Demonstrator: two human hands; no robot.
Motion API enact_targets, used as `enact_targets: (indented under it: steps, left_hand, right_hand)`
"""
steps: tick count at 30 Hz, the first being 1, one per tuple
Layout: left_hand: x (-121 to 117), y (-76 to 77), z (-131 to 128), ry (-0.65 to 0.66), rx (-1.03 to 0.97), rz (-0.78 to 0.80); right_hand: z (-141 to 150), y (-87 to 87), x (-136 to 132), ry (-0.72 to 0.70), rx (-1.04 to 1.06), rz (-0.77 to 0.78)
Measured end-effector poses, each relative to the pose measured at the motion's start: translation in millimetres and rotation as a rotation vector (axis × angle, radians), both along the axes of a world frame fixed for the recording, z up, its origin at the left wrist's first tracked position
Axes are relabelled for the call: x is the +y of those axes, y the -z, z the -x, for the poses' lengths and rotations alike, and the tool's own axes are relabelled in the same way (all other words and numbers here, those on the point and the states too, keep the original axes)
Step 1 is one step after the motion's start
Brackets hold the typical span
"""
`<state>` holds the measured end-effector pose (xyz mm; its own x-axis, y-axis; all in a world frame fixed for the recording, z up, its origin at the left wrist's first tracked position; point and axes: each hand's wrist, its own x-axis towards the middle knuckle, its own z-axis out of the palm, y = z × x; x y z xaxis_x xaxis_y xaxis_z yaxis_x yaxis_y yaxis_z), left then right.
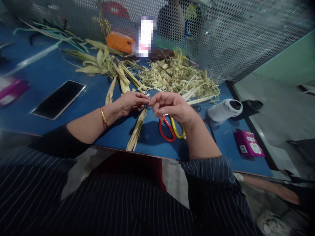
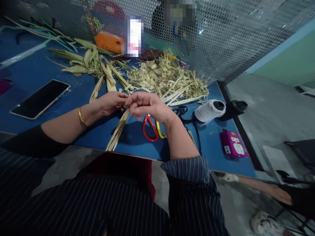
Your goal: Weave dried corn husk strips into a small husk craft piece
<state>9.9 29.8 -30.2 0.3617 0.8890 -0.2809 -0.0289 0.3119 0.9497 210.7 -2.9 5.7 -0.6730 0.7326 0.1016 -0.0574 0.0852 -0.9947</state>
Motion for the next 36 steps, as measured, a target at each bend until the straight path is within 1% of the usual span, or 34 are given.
enact_targets:
  steps: [1, 2, 3, 5, 6, 7, 8, 10, 13, 14, 16, 18, 20, 22, 27, 30, 33, 36]
  left_hand:
    - [0, -0.9, 0, -0.008, 0.013, -0.006]
    - [0, -1.9, 0, -0.007, 0.025, -0.011]
    - [-1, -3.0, 0, -0.002, 0.035, -0.019]
    - [-1, -5.0, 1, 0.021, 0.044, -0.048]
    - [0, -5.7, 2, 0.032, 0.048, -0.068]
    - [0, -6.2, 2, 0.041, 0.053, -0.087]
    - [0, -6.4, 3, 0.046, 0.06, -0.107]
    - [1, -6.2, 4, 0.054, 0.076, -0.143]
    - [2, -5.5, 5, 0.074, 0.094, -0.203]
    - [2, -5.4, 5, 0.082, 0.099, -0.222]
    - [1, -5.5, 4, 0.092, 0.102, -0.247]
    - [1, -5.8, 4, 0.091, 0.093, -0.25]
    - [1, -5.7, 3, 0.088, 0.078, -0.237]
    - [1, -5.0, 3, 0.093, 0.064, -0.213]
    - [1, -2.3, 1, 0.104, -0.012, -0.137]
    - [1, -0.6, 1, 0.098, -0.025, -0.139]
    - [2, 2.0, 1, 0.069, -0.047, -0.152]
    - [3, 4.7, 0, 0.047, -0.082, -0.16]
  right_hand:
    - [-4, -1.0, 1, -0.012, -0.017, 0.001]
    - [-7, -1.0, 2, 0.038, -0.024, -0.018]
    - [-9, 0.1, 5, 0.144, -0.024, -0.062]
    - [-11, 5.5, 14, 0.414, -0.03, -0.202]
    - [-10, 9.4, 18, 0.494, -0.07, -0.274]
    - [-8, 13.9, 22, 0.523, -0.128, -0.34]
    - [-6, 18.5, 25, 0.518, -0.188, -0.399]
    - [0, 27.2, 29, 0.458, -0.257, -0.491]
    - [6, 36.4, 30, 0.395, -0.274, -0.547]
    - [8, 38.4, 29, 0.4, -0.281, -0.537]
    - [9, 41.6, 29, 0.441, -0.272, -0.467]
    - [10, 43.9, 29, 0.452, -0.19, -0.344]
    - [11, 45.3, 30, 0.428, -0.08, -0.203]
    - [12, 45.1, 29, 0.413, -0.021, -0.078]
    - [14, 39.9, 21, 0.42, -0.034, 0.153]
    - [16, 39.1, 18, 0.432, -0.002, 0.201]
    - [17, 39.1, 18, 0.458, 0.035, 0.176]
    - [16, 36.0, 18, 0.428, 0.015, 0.168]
